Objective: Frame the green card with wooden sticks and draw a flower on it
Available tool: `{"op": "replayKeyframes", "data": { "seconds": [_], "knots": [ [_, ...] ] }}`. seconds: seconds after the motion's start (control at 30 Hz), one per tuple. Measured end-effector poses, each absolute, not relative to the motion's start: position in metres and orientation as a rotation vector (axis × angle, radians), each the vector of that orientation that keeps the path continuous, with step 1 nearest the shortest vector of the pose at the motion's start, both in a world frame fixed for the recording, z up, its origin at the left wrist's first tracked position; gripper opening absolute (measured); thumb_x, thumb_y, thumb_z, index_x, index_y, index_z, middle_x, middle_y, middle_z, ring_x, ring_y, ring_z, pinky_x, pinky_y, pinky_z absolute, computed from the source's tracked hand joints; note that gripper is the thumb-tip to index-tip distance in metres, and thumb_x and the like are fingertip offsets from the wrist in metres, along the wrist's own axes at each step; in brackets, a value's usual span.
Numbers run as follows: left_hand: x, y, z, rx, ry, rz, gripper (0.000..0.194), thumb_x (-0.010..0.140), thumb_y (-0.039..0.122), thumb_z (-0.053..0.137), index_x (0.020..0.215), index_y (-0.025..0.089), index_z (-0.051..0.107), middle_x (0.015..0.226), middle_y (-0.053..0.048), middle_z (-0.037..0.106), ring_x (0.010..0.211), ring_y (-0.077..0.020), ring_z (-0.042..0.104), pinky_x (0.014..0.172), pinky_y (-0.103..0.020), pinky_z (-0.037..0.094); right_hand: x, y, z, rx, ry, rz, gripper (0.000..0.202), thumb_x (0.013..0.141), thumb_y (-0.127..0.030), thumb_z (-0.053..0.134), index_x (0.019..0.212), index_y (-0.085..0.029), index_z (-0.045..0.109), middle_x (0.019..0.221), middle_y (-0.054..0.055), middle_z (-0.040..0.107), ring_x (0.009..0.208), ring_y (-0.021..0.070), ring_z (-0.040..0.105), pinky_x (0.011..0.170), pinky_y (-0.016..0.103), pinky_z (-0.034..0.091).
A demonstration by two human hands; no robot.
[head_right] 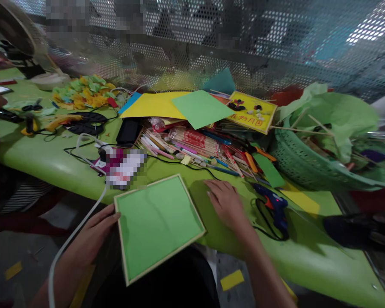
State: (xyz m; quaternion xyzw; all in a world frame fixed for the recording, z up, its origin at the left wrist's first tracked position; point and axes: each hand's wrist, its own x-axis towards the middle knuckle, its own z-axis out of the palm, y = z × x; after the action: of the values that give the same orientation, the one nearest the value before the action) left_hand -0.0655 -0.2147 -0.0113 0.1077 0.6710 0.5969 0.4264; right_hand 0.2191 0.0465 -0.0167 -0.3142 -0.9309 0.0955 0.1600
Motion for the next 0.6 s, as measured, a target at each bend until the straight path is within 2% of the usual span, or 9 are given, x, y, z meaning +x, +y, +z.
{"op": "replayKeyframes", "data": {
  "seconds": [0.13, 0.27, 0.33, 0.37, 0.43, 0.5, 0.6],
  "knots": [
    [-0.062, -0.181, 0.0, 0.568, 1.614, 1.365, 0.052, 0.076, 0.049, 0.078, 0.118, 0.017, 0.075, 0.111, -0.009, 0.078, 0.106, -0.0286, 0.071, 0.095, -0.036, 0.056, 0.231, 0.045, -0.014, -0.897, -2.627, 0.296, 0.043, 0.105, -0.034, 0.039, 0.138, -0.022, 0.065, 0.132, 0.011, 0.072, 0.119, 0.028, 0.065, 0.101, 0.048, 0.05],
    [-0.064, -0.123, 0.004, 0.937, 1.729, 1.303, 0.06, 0.088, 0.043, 0.065, 0.141, 0.015, 0.061, 0.088, -0.003, 0.076, 0.087, -0.0229, 0.071, 0.085, -0.034, 0.057, 0.241, 0.049, -0.015, -0.875, -2.592, 0.299, 0.042, 0.106, -0.037, 0.041, 0.138, -0.022, 0.064, 0.132, 0.01, 0.072, 0.119, 0.0271, 0.065, 0.102, 0.047, 0.05],
    [-0.067, -0.095, 0.001, 1.157, 1.925, 1.217, 0.056, 0.093, 0.035, 0.056, 0.144, 0.011, 0.057, 0.073, 0.0, 0.071, 0.073, -0.0203, 0.068, 0.073, -0.031, 0.055, 0.242, 0.051, -0.017, -0.874, -2.583, 0.279, 0.043, 0.105, -0.037, 0.042, 0.139, -0.021, 0.063, 0.133, 0.012, 0.072, 0.121, 0.0281, 0.064, 0.103, 0.048, 0.049],
    [-0.069, -0.083, 0.0, 1.292, 2.031, 1.127, 0.054, 0.094, 0.03, 0.054, 0.144, 0.01, 0.056, 0.073, -0.001, 0.071, 0.071, -0.02, 0.068, 0.072, -0.03, 0.054, 0.242, 0.052, -0.018, -0.884, -2.583, 0.265, 0.044, 0.105, -0.038, 0.043, 0.14, -0.021, 0.062, 0.134, 0.012, 0.071, 0.123, 0.0289, 0.063, 0.104, 0.049, 0.049],
    [-0.072, -0.068, -0.002, 1.475, 2.164, 1.025, 0.05, 0.093, 0.022, 0.055, 0.143, 0.013, 0.058, 0.093, -0.007, 0.076, 0.088, -0.023, 0.071, 0.084, -0.034, 0.055, 0.242, 0.054, -0.019, -0.907, -2.593, 0.235, 0.046, 0.103, -0.038, 0.046, 0.143, -0.021, 0.06, 0.137, 0.014, 0.068, 0.126, 0.0305, 0.061, 0.104, 0.051, 0.049],
    [-0.074, -0.064, -0.005, 1.633, 2.259, 0.943, 0.046, 0.092, 0.019, 0.058, 0.137, 0.017, 0.063, 0.121, -0.012, 0.072, 0.114, -0.0278, 0.065, 0.102, -0.041, 0.049, 0.244, 0.056, -0.021, -0.914, -2.614, 0.213, 0.048, 0.102, -0.04, 0.048, 0.146, -0.023, 0.057, 0.14, 0.014, 0.066, 0.128, 0.0313, 0.059, 0.104, 0.053, 0.048],
    [-0.078, -0.069, -0.009, 1.934, 2.344, 0.726, 0.039, 0.096, 0.022, 0.057, 0.134, 0.023, 0.065, 0.143, -0.01, 0.062, 0.132, -0.0306, 0.054, 0.113, -0.047, 0.042, 0.25, 0.059, -0.026, -0.875, -2.658, 0.191, 0.051, 0.103, -0.042, 0.047, 0.15, -0.023, 0.053, 0.143, 0.014, 0.064, 0.128, 0.0312, 0.06, 0.107, 0.053, 0.047]
  ]
}}
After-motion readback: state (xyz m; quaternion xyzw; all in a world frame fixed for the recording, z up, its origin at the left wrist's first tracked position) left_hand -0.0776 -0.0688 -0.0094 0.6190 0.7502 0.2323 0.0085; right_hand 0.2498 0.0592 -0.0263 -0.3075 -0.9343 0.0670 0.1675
